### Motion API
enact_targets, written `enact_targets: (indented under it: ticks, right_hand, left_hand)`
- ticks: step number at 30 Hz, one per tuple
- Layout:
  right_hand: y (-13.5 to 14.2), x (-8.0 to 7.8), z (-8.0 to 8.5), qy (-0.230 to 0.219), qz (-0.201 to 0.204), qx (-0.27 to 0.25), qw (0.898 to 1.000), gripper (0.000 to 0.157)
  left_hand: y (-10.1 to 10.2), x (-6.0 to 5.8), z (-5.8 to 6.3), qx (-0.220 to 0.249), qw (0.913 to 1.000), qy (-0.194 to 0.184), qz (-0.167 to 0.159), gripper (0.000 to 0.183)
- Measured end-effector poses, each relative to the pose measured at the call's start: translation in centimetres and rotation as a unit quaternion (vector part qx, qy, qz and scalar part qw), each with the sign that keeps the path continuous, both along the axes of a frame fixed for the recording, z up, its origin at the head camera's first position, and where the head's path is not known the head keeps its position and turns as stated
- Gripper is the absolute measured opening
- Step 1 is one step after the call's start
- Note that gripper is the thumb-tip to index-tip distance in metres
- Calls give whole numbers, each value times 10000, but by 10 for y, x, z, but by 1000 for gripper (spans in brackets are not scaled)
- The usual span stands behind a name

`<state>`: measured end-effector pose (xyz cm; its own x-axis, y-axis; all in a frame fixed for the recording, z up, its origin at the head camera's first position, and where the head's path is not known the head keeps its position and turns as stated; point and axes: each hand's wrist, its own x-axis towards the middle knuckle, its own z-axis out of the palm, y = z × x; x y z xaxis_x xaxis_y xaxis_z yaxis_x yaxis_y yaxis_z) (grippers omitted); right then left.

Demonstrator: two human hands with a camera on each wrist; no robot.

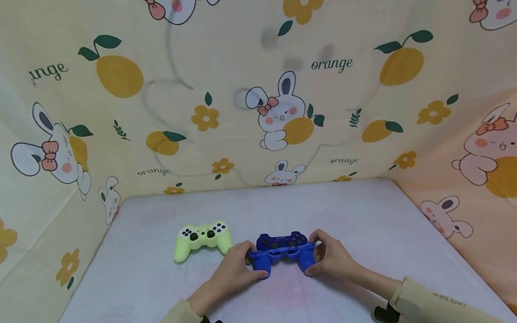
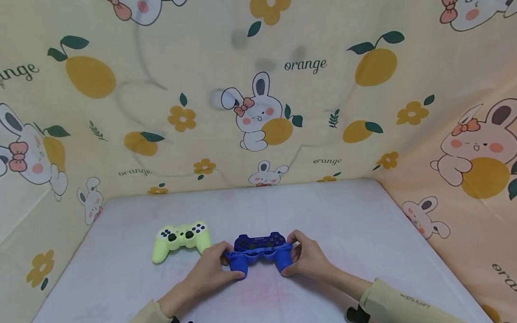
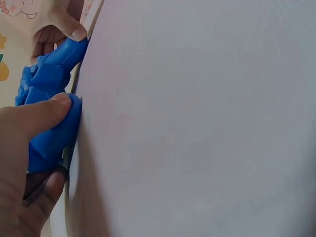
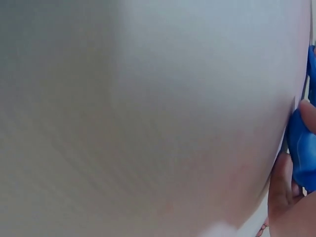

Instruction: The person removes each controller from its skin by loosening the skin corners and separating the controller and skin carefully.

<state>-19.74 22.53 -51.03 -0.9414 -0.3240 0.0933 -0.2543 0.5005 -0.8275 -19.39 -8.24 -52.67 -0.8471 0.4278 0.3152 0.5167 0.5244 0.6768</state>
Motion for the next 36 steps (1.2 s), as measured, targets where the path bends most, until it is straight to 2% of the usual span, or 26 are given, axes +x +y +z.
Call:
enact_targets:
  ticks: [4,10,14,17,20,25,36]
  right_hand:
    - [-1,1,-3,-111,-80,-152,9998,72]
    - [-3,3,-5,-251,-263,-460,9983,71]
    - [-3,2,-6,-293,-332,-427,9981,68]
    - [-3,1,-5,-316,-368,-268,9985,68]
    - [-4,0,-2,-307,-361,-193,9987,69]
    - [-5,-1,-1,-279,-301,-254,9988,70]
    - [-6,0,0,-307,-333,-96,9989,69]
  left_hand:
    - [-3,-2,-3,404,9987,-294,-19,50]
    - [-7,-3,-6,980,9920,-775,-179,51]
    - [-7,-1,-4,870,9930,-735,-298,43]
    - [-7,1,-3,632,9961,-487,-362,38]
    - [-6,1,-4,453,9982,-86,-383,35]
    - [-6,0,-8,210,9976,523,-413,32]
    - [-6,-1,-9,-97,9927,1096,-485,33]
